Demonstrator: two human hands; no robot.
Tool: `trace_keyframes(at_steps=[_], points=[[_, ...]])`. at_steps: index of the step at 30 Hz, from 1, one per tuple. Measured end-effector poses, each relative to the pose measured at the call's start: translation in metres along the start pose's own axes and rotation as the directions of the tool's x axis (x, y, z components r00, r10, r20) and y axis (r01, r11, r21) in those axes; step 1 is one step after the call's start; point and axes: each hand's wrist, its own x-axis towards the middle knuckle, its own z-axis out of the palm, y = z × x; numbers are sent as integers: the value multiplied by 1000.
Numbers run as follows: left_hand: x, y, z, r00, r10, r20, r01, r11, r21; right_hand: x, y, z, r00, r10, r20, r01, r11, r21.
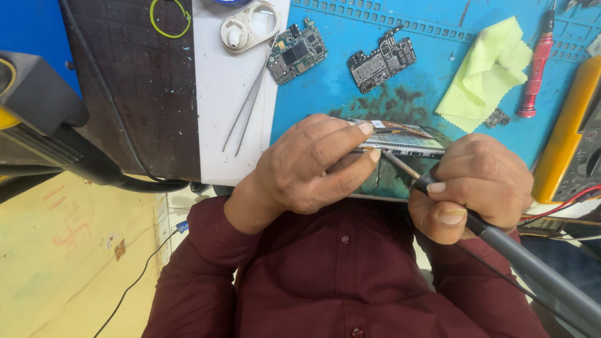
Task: The person solders a smartphone motherboard using a soldering iron and solder wire, then uses tweezers to place a small component onto the board. The person also uses a multimeter probe to test connections on the phone. The phone is handled and repositioned multiple times during the process.
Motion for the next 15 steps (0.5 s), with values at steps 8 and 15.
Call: trace_keyframes(at_steps=[8,15], points=[[1,0,-1,1000,0,2,0,1000,15,0,-1,-1,1000,12,11,-12,1000,-24],[-1,0,-2,1000,1,4,-1,1000,16,-2,1,1,1000,-9,-5,9,1000,-16]])
